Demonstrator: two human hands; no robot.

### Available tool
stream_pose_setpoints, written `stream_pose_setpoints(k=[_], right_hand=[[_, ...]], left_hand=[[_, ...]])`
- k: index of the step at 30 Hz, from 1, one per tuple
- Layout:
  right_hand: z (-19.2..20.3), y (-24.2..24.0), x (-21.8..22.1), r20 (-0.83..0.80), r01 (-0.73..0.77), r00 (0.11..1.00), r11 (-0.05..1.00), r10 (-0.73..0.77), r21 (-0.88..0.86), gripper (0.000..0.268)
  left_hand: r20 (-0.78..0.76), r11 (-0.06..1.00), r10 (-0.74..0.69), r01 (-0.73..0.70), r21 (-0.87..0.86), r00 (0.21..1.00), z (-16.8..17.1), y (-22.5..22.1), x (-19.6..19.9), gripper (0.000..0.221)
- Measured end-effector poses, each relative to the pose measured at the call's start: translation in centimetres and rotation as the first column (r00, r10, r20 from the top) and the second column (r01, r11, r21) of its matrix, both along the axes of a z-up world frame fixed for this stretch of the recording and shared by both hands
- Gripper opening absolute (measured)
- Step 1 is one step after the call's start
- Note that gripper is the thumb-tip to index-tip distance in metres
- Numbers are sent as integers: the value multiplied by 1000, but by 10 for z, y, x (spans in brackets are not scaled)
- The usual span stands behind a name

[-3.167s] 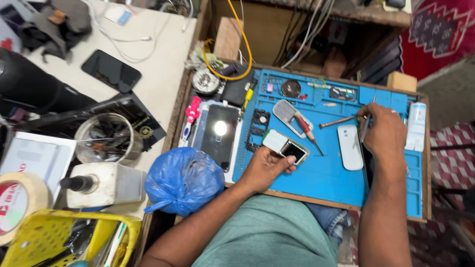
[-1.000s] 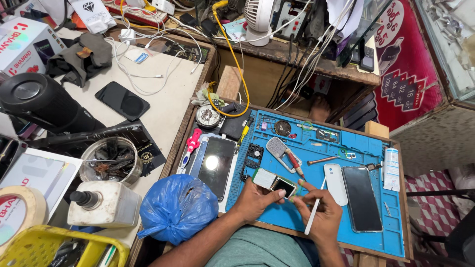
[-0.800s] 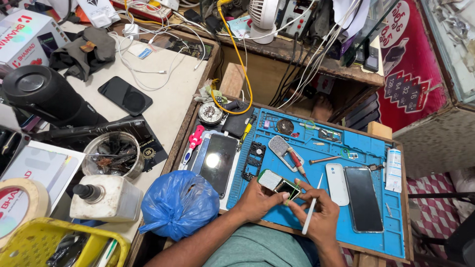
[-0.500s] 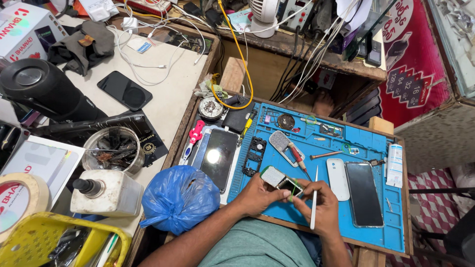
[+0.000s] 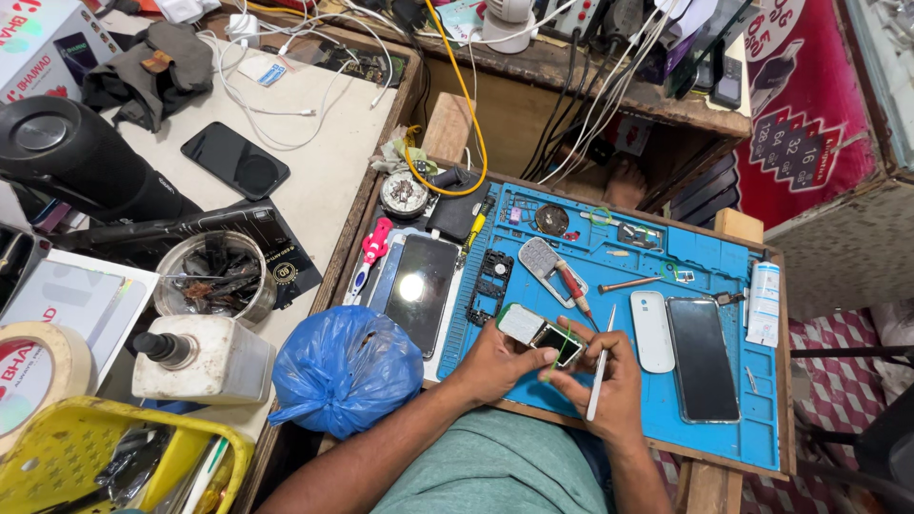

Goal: The person holds a small green circuit board and uses a metal tool to scrape or clean its surface. The person repeatedly turns the board over and continues scraping different areas.

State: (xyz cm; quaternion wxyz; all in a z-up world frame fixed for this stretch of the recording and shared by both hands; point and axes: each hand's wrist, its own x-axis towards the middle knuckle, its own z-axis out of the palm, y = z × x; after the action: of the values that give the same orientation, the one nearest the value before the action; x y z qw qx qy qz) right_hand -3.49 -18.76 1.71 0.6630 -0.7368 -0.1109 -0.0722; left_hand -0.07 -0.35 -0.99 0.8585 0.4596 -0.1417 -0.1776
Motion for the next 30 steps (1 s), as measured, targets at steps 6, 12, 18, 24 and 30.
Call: stream_pose_setpoints(k=[6, 12, 18, 24, 30], right_hand=[[-12, -8, 0, 45, 82, 996, 997, -81, -10, 42], [-14, -15, -1, -27, 66, 998, 980, -62, 189, 29], [-5, -7, -1, 7, 320, 947, 947, -320, 42, 30], [7, 13, -8, 393, 418, 870, 868, -298, -268, 33], [21, 22, -9, 583, 459, 807, 721, -94, -519, 33]], left_hand=[[39, 999, -35, 35, 11, 999, -2, 1, 1, 25], [108, 994, -11, -1, 106, 994, -6, -3, 1, 22], [-54, 995, -8, 13, 96, 999, 5, 0, 6, 33], [47, 994, 39, -43, 99, 998, 15, 1, 4, 62], [21, 994, 36, -38, 101, 999, 9, -1, 5, 69]])
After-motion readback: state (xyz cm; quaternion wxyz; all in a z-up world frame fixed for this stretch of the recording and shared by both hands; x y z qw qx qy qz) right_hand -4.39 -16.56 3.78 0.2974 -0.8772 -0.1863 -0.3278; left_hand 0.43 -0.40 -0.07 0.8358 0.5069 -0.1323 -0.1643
